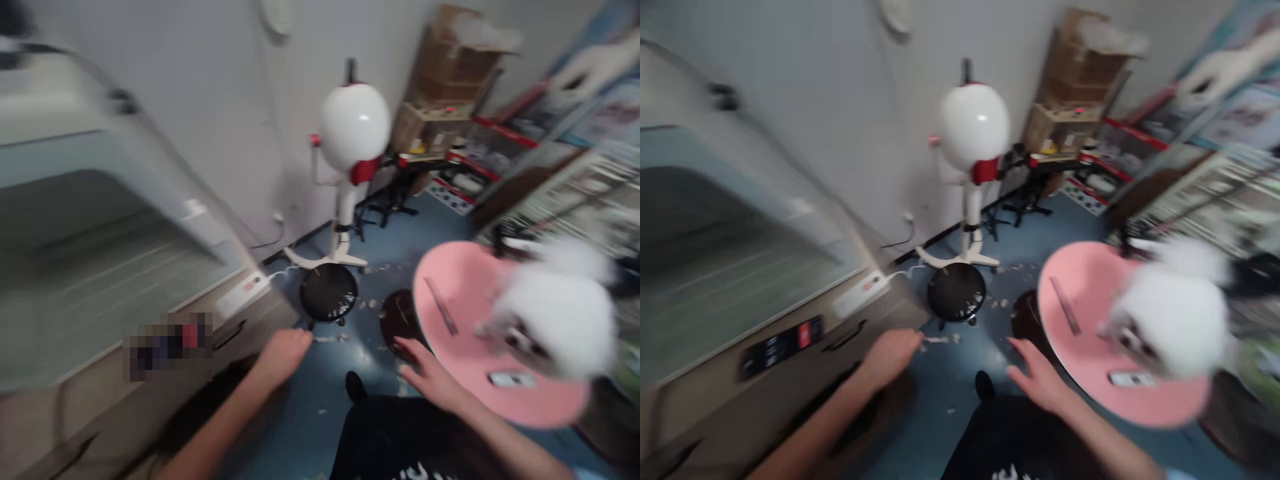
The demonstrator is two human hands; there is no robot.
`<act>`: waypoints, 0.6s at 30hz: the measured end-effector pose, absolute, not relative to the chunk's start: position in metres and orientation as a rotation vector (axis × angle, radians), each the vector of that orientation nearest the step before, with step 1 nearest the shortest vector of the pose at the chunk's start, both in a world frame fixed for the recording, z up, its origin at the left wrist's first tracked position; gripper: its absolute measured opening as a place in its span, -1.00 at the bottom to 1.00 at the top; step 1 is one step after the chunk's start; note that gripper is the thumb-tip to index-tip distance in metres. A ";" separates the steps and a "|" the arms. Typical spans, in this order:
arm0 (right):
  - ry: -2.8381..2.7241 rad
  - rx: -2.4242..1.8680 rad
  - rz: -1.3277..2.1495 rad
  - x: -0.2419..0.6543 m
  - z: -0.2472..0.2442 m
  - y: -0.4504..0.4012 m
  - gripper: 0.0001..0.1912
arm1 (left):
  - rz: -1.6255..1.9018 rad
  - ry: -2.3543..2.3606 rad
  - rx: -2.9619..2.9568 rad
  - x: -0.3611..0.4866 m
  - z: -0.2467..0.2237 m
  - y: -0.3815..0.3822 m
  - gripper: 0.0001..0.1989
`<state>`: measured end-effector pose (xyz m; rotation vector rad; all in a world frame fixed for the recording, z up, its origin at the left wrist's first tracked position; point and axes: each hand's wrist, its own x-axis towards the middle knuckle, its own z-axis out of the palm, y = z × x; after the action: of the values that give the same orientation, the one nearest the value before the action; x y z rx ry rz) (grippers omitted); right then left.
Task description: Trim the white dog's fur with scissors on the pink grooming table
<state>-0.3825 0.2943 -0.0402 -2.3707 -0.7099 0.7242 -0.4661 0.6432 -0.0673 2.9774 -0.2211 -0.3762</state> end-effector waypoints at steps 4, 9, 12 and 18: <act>-0.988 -2.487 1.147 -0.376 -0.023 0.295 -0.65 | -0.542 -0.781 2.720 -0.433 -0.071 0.503 -0.72; -0.761 -2.635 1.206 -0.397 -0.024 0.218 -0.74 | -0.815 -0.908 2.492 -0.398 -0.062 0.443 -0.74; -0.475 -2.713 1.129 -0.417 -0.033 0.144 -0.76 | -0.926 -0.890 2.494 -0.372 -0.082 0.449 -0.72; 0.158 -2.650 0.786 -0.484 -0.081 0.002 -0.81 | -0.527 -0.261 2.301 -0.318 -0.150 0.379 -0.69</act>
<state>-0.4836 0.0024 -0.0806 -2.6500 0.1575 0.7864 -0.3179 0.3795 -0.1503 2.3010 -0.2611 -0.5269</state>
